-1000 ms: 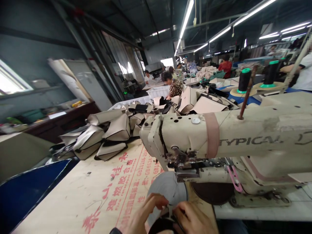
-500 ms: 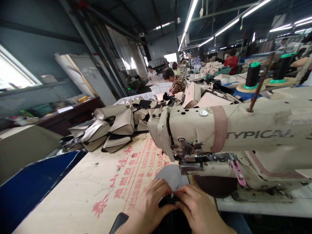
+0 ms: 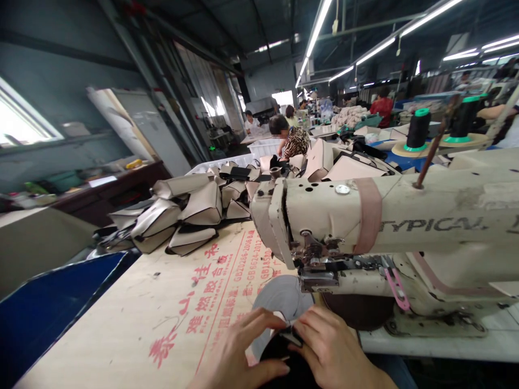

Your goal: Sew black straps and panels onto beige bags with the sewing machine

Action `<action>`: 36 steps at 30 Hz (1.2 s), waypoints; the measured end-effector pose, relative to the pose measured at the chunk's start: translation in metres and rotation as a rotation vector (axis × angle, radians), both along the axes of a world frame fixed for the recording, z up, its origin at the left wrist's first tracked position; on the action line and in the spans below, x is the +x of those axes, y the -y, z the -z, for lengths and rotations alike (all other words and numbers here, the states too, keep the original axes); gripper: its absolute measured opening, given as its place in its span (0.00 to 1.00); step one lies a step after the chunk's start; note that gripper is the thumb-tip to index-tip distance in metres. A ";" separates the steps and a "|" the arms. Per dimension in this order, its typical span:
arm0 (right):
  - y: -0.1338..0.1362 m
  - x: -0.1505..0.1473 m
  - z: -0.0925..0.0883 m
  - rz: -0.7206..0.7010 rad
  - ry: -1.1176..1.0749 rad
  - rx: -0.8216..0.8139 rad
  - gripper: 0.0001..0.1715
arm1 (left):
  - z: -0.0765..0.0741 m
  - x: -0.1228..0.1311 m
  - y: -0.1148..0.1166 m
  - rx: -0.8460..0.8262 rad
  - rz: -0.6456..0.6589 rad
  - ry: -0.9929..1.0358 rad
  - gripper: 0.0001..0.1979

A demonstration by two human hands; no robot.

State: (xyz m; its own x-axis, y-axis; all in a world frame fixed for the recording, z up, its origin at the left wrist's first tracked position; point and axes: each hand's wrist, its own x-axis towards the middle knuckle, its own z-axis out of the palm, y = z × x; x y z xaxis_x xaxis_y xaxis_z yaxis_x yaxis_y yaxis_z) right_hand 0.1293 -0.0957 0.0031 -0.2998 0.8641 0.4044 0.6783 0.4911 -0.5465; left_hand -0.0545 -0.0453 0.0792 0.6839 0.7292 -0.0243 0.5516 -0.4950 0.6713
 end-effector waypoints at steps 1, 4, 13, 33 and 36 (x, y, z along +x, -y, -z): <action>0.000 0.001 -0.001 -0.018 0.010 0.001 0.08 | -0.003 0.001 -0.001 0.014 0.022 0.009 0.14; -0.002 0.001 -0.005 -0.035 -0.006 0.024 0.12 | -0.003 0.011 -0.002 0.121 0.024 0.016 0.10; -0.008 0.003 0.000 0.009 -0.012 -0.009 0.19 | 0.032 0.024 -0.030 -0.529 -0.216 0.145 0.13; -0.001 -0.006 0.007 0.133 -0.219 0.146 0.05 | 0.012 0.002 0.011 0.117 -0.040 0.069 0.15; 0.001 -0.007 0.011 0.149 -0.228 0.164 0.05 | 0.013 0.001 0.011 0.297 0.124 -0.085 0.19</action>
State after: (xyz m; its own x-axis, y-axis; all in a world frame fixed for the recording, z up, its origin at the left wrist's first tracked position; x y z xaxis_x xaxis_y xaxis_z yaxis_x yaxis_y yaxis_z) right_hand 0.1221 -0.0969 -0.0082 -0.0603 0.8096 0.5839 0.6184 0.4895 -0.6148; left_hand -0.0537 -0.0563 0.0665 0.7725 0.6244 0.1156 0.5231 -0.7289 0.4417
